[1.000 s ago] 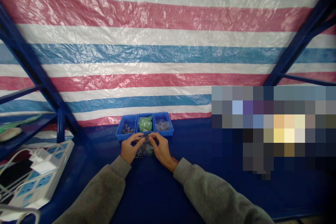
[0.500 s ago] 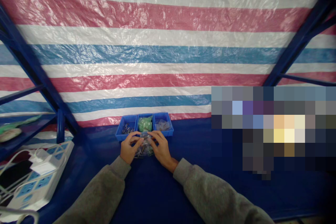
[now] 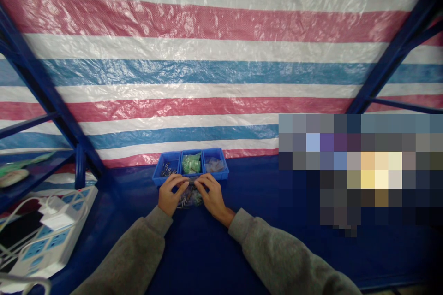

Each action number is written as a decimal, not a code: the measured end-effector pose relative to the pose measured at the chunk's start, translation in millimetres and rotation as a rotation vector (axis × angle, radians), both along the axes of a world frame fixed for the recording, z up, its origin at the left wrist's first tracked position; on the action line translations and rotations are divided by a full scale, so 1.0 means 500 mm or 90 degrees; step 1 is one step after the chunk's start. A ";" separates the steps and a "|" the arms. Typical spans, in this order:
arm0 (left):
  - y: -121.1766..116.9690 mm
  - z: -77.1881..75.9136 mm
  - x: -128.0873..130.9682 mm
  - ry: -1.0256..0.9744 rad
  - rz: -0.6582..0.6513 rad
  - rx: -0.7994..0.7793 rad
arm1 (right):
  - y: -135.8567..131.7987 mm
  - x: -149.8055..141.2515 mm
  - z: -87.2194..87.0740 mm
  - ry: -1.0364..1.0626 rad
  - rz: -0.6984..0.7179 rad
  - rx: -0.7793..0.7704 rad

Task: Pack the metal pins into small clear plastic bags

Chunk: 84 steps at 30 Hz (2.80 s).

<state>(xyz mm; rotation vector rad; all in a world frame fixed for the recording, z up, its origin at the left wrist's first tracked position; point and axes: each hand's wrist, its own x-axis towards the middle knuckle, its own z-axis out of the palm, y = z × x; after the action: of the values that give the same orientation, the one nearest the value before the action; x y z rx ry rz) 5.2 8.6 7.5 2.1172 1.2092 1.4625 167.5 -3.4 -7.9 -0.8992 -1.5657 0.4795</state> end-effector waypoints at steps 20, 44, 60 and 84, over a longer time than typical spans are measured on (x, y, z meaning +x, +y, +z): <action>0.001 -0.007 -0.003 0.019 -0.014 -0.013 | -0.003 0.000 0.001 0.007 0.017 -0.017; 0.003 -0.012 0.001 -0.074 -0.016 -0.119 | 0.003 0.003 -0.013 -0.014 0.013 0.027; -0.004 -0.001 0.006 0.007 -0.038 -0.053 | 0.000 0.003 -0.001 -0.005 -0.006 -0.009; -0.002 0.000 0.007 -0.031 -0.068 -0.085 | 0.003 -0.001 -0.010 0.020 -0.019 -0.028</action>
<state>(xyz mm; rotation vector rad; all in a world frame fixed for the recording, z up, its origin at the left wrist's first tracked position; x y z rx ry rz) 8.7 7.5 7.4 2.0140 1.1253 1.3413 167.3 -2.0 -13.1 -0.9423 -1.5162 0.5067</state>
